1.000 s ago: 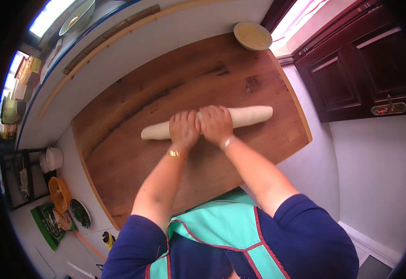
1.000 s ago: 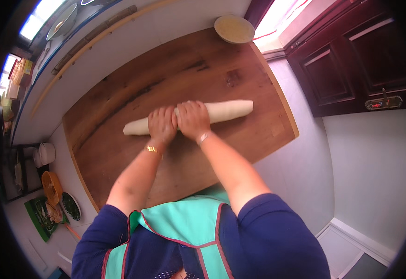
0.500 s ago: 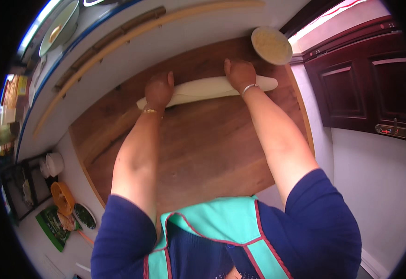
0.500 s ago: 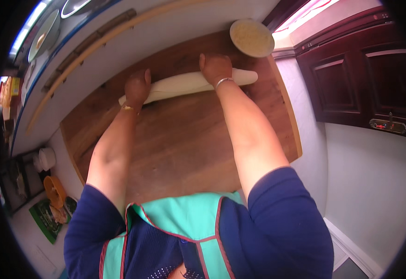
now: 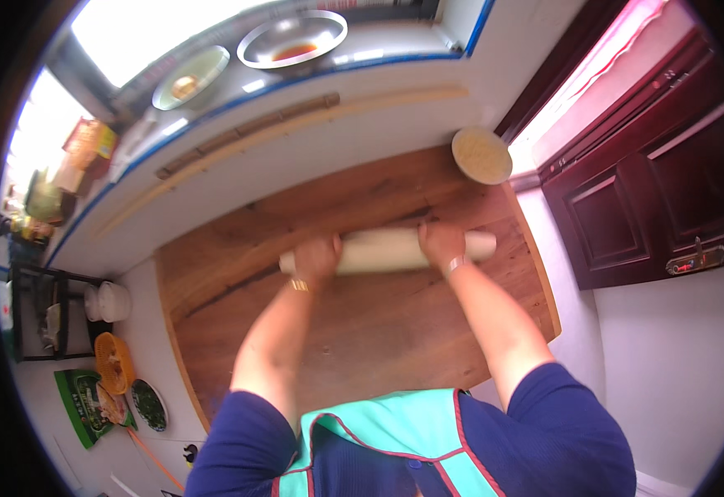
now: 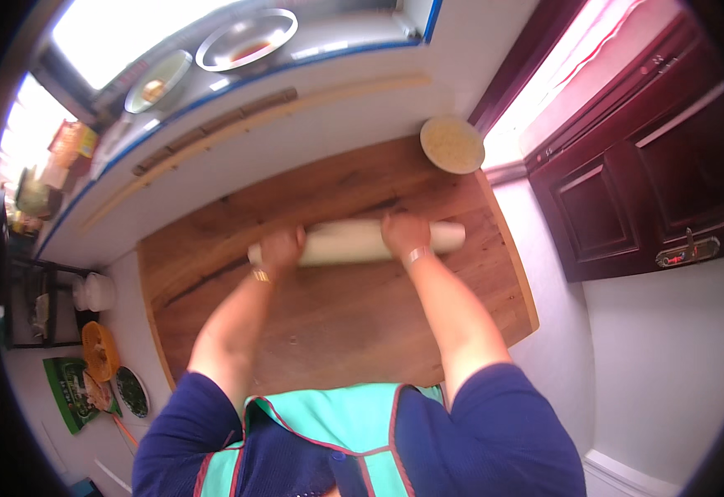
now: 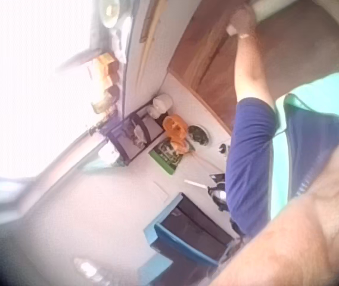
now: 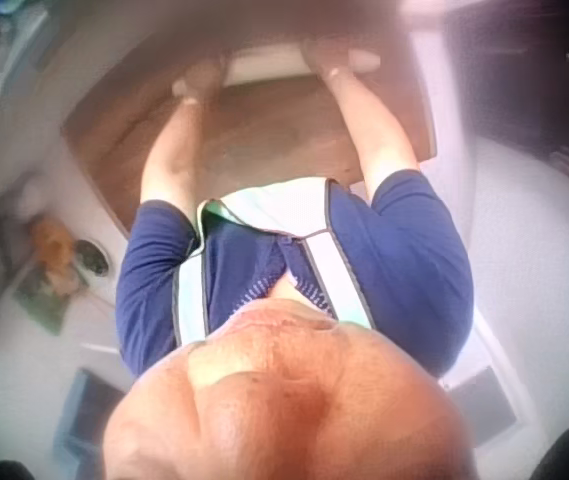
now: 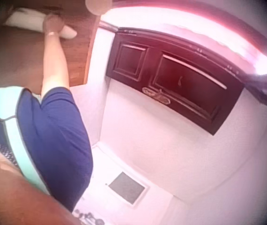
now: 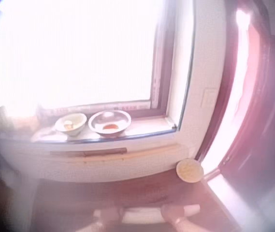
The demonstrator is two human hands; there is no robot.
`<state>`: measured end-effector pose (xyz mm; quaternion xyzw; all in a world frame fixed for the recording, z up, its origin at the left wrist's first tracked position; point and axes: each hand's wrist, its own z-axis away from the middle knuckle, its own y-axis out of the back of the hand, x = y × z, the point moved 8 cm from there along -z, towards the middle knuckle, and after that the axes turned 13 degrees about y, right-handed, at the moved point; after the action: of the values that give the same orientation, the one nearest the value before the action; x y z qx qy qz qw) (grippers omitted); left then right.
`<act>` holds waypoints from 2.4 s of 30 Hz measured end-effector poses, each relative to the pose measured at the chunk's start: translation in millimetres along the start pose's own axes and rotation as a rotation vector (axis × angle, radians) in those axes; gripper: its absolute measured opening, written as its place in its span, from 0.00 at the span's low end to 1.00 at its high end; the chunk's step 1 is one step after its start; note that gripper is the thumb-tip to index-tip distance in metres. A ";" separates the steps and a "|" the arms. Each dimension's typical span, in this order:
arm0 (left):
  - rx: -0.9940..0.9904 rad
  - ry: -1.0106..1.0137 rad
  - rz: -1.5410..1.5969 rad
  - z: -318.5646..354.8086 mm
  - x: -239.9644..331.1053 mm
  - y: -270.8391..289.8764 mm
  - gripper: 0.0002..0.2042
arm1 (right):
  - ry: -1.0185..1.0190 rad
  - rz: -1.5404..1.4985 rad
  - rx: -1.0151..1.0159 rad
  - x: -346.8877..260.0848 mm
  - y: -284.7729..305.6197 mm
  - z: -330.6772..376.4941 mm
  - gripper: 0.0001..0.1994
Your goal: The person uses a wooden rolling pin to flatten and roll out a piece of dough on a wooden board, repeatedly rolling it around the pin and unfolding it to achieve a large circular shape.
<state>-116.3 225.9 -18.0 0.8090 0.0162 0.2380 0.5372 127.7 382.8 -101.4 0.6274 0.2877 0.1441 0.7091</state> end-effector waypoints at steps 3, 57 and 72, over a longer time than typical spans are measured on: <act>-0.337 0.080 -0.087 96.2 -4.3 11.6 0.18 | 0.117 0.009 0.178 -47.8 7.3 136.8 0.23; -0.236 0.224 -0.187 -45.8 -13.1 -17.4 0.17 | 0.112 -0.032 0.185 -34.2 97.0 33.5 0.11; 0.078 -0.182 0.154 -108.9 27.5 -23.1 0.05 | 0.271 0.026 0.043 -13.4 110.8 36.3 0.29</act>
<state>-130.5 337.2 5.6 0.8464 -0.0856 0.2034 0.4846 155.8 364.9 11.2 0.6211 0.3756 0.2304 0.6481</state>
